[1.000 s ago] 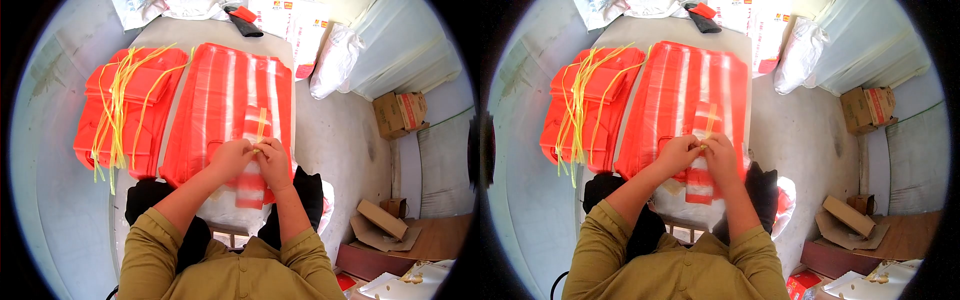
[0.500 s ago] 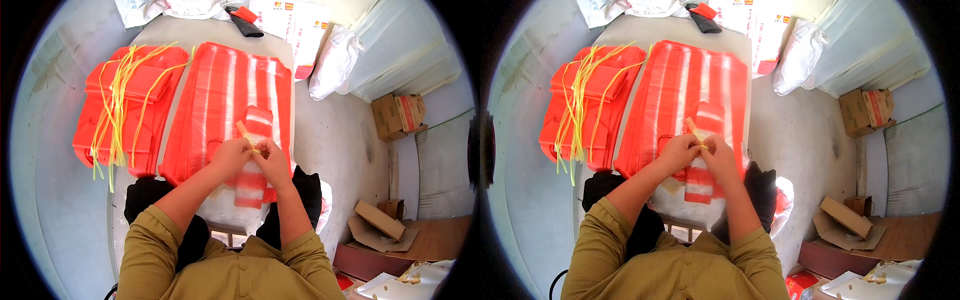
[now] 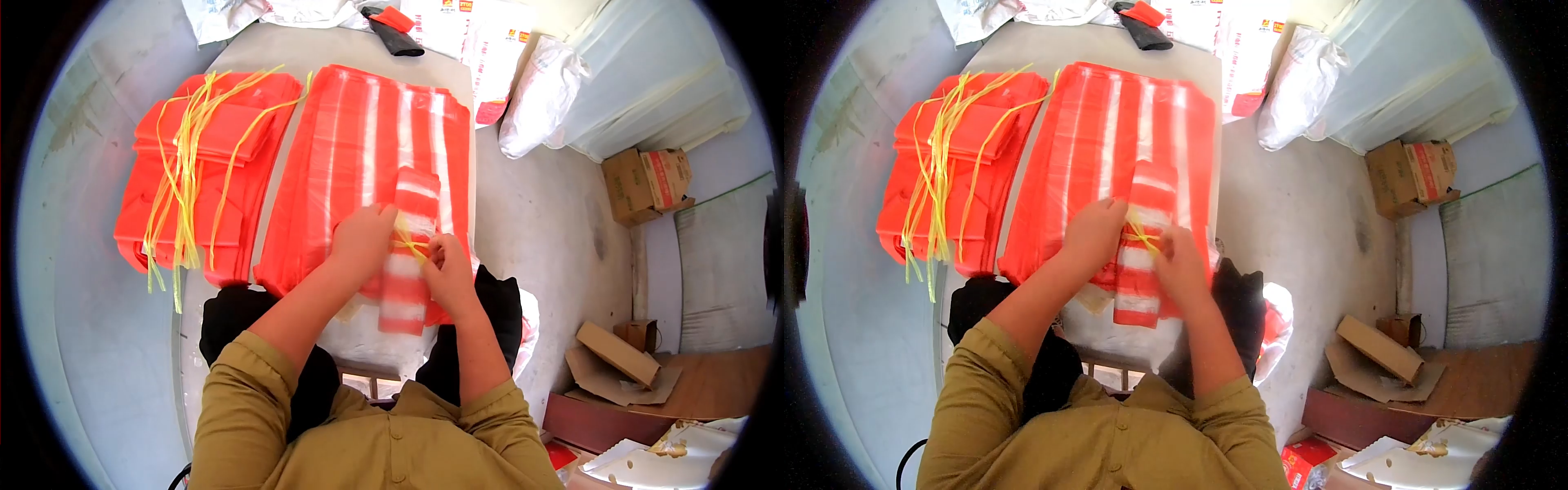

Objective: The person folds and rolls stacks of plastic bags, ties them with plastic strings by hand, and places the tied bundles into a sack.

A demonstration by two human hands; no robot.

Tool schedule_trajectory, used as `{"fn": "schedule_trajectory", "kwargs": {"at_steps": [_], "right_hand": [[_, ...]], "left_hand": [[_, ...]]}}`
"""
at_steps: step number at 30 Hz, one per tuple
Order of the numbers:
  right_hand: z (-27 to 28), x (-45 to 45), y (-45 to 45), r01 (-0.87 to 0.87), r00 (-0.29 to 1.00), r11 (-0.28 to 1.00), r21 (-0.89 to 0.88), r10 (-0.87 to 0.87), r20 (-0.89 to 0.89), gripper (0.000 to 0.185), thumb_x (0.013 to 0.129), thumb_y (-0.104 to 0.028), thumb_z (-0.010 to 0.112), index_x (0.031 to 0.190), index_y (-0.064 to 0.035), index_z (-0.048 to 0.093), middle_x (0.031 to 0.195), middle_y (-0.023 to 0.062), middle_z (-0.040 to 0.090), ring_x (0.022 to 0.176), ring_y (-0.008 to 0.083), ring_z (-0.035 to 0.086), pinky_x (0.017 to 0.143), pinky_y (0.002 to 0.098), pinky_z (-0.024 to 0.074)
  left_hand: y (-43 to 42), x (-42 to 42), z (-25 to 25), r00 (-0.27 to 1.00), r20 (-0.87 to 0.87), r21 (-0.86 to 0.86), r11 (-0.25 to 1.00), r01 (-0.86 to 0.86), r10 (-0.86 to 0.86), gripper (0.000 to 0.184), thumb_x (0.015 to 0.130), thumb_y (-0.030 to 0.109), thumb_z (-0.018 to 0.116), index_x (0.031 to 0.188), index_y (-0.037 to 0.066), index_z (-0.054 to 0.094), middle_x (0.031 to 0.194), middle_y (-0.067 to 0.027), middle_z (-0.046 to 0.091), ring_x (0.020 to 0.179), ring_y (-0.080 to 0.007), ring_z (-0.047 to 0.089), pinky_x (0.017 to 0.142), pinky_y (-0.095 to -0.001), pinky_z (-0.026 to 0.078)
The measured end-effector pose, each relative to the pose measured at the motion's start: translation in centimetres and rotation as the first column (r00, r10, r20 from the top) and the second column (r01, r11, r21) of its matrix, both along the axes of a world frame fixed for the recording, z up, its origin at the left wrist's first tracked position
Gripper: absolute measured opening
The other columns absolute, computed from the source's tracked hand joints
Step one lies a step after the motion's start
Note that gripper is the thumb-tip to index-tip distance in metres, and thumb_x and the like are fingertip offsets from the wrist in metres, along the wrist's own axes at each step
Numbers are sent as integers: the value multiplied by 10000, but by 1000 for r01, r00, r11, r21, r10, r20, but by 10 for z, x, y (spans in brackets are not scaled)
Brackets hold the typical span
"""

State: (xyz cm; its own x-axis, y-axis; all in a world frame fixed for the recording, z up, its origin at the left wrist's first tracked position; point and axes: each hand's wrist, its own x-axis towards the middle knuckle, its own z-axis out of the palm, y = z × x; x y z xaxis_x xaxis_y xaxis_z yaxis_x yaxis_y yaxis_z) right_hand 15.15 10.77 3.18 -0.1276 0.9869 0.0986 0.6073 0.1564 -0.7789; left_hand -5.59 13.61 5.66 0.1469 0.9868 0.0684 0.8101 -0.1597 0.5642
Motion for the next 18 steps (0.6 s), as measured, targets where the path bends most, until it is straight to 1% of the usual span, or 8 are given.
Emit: {"fn": "schedule_trajectory", "kwargs": {"at_steps": [2, 4, 7, 10, 14, 16, 17, 18], "right_hand": [[3, 2, -2, 41, 997, 999, -9, -41, -59, 307, 903, -36, 666, 1192, -21, 564, 964, 84, 610, 802, 177, 594, 746, 310, 512], [19, 0, -1, 83, 993, 996, -42, -87, -85, 379, 907, -77, 673, 1265, -9, 568, 1062, 171, 660, 890, 282, 670, 815, 381, 542], [36, -8, 4, 14, 998, 975, -221, -1, 59, 464, 954, -150, 651, 1377, -1, 534, 1113, 192, 681, 923, 296, 690, 838, 375, 546], [47, -18, 4, 42, 951, 990, -137, 2, 308, 506, 978, -200, 633, 1422, 6, 505, 1082, 213, 681, 963, 309, 690, 855, 370, 541], [40, -14, 7, 4, 1000, 967, -255, -1, 14, 514, 1054, -231, 547, 1505, -19, 421, 1176, 137, 663, 1014, 198, 676, 868, 334, 528], [58, -22, 1, -39, 974, 958, -285, -27, -226, 497, 1071, -223, 520, 1516, -30, 407, 1240, 126, 645, 1059, 210, 672, 878, 343, 532], [76, -28, -8, -145, 834, 931, -334, -66, -547, 455, 1086, -206, 489, 1507, -46, 421, 1331, 113, 603, 1116, 214, 654, 917, 342, 526], [93, -35, -14, -151, 810, 949, -277, -42, -585, 451, 1081, -192, 494, 1503, -49, 427, 1346, 114, 599, 1149, 210, 641, 942, 339, 517]], "left_hand": [[-10, 0, 17, 984, 168, 46, 996, -75, 66, 161, 916, 92, 689, 1041, 22, 616, 1035, -200, 655, 984, -406, 663, 816, -484, 547], [-17, -3, 13, 967, 253, -12, 1000, -6, 9, 192, 905, 95, 711, 1052, 17, 615, 1083, -194, 635, 1014, -378, 659, 841, -464, 547], [-33, -7, 3, 950, 306, -103, 989, 104, -68, 249, 903, 125, 727, 1102, 12, 631, 1098, -182, 633, 1022, -339, 661, 880, -435, 541], [-44, -11, -6, 934, 345, -97, 986, 135, -94, 332, 900, 141, 736, 1191, 7, 648, 1086, -175, 649, 1028, -314, 669, 907, -415, 540], [-44, -16, -8, 903, 427, -183, 972, 148, -57, 382, 984, 243, 679, 1291, 17, 658, 1167, -175, 688, 1103, -277, 680, 957, -390, 534], [-43, -19, 15, 763, 631, -403, 900, 167, 141, 411, 1038, 308, 605, 1338, 28, 635, 1256, -158, 686, 1154, -253, 676, 987, -388, 531], [-43, -21, 24, 672, 696, -500, 842, 203, 251, 430, 1065, 341, 568, 1361, 34, 624, 1301, -150, 686, 1179, -241, 674, 1002, -388, 529], [-43, -22, 27, 456, 804, -545, 779, 309, 382, 447, 1074, 361, 541, 1374, 35, 605, 1308, -138, 676, 1182, -224, 664, 986, -393, 540]]}}
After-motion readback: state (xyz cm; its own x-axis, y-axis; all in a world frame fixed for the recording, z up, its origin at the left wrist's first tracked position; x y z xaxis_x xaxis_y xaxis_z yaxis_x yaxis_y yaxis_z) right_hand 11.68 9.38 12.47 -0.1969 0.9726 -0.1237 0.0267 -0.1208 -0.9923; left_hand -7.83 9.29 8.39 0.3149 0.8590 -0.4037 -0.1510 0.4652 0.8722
